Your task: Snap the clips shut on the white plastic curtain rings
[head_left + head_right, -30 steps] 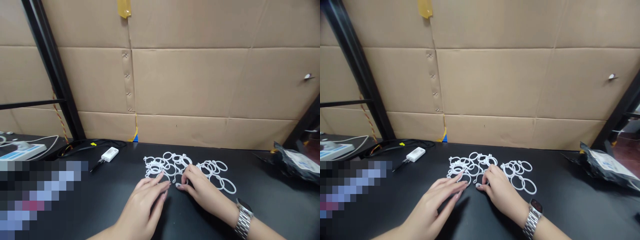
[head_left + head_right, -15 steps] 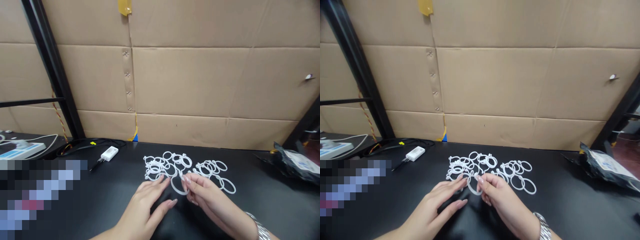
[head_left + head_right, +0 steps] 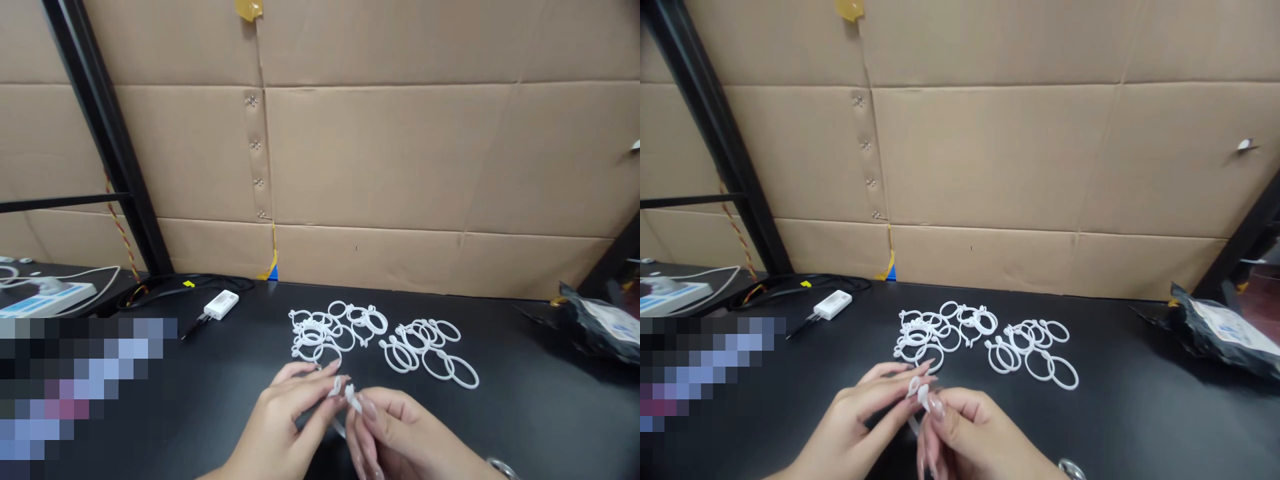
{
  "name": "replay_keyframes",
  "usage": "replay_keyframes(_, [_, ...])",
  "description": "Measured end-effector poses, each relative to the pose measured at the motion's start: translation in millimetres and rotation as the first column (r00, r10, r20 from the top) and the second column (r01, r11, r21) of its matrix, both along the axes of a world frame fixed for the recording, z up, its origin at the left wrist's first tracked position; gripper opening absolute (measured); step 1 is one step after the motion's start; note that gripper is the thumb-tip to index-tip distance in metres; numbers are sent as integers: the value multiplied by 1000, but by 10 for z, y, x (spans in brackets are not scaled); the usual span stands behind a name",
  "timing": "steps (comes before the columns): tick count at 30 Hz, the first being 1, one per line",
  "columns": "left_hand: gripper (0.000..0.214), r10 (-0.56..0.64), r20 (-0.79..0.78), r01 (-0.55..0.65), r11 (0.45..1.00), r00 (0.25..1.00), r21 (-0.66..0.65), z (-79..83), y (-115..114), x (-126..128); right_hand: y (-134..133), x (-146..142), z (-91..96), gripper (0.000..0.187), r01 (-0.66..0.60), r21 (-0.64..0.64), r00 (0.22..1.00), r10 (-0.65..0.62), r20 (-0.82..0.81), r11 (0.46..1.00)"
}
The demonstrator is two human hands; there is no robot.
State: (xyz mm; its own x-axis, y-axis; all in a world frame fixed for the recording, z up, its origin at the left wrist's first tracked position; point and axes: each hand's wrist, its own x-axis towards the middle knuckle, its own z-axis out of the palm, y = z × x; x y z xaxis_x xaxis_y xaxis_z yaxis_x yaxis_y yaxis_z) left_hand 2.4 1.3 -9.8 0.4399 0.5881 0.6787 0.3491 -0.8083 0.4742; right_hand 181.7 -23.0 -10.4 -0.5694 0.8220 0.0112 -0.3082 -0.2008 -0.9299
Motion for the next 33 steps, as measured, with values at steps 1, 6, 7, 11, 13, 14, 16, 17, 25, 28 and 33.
replay_keyframes(1, [20, -2, 4, 2, 1000, 1000, 26, 1, 1, -2, 0, -10, -28, 43, 1, -9, 1000, -1, -12, 1000])
replay_keyframes(6, [17, 6, -4, -6, 999, 1000, 32, 22, 0, -10, 7, -4, -56, 37, 0, -48, 1000, -1, -30, 999])
replay_keyframes(7, [17, 8, -14, -7, 1000, 1000, 23, 25, 0, -9, 10, 0, -50, 35, -1, -52, 999, -1, -37, 999])
replay_keyframes(11, [15, -13, -59, 16, 998, 998, 54, 22, -2, -6, 21, 3, -54, 35, 13, -59, 999, -15, -45, 998])
replay_keyframes(13, [16, -19, -67, 25, 996, 998, 86, 23, -3, -7, 23, -5, -67, 38, 25, -58, 999, -27, -26, 998])
replay_keyframes(14, [17, -22, -69, 28, 995, 997, 98, 27, -3, -7, 22, -11, -73, 39, 33, -53, 999, -34, -16, 998])
replay_keyframes(16, [19, -29, -69, 38, 992, 997, 121, 37, -3, -7, 19, -25, -78, 41, 52, -43, 999, -52, -3, 998])
replay_keyframes(17, [21, -38, -68, 47, 989, 997, 137, 42, -3, -5, 17, -32, -79, 41, 62, -46, 998, -63, 0, 997])
replay_keyframes(25, [21, -61, -53, 73, 965, 997, 251, 32, -6, 25, 30, -25, -130, 41, 72, -95, 997, -70, 17, 993])
replay_keyframes(28, [20, -52, -57, 66, 957, 997, 281, 43, -10, 27, 37, -12, -142, 41, 54, -105, 998, -52, 22, 993])
replay_keyframes(33, [25, -25, -59, 43, 948, 998, 315, 73, -19, 29, 42, -24, -123, 41, 83, -92, 996, -79, 46, 992])
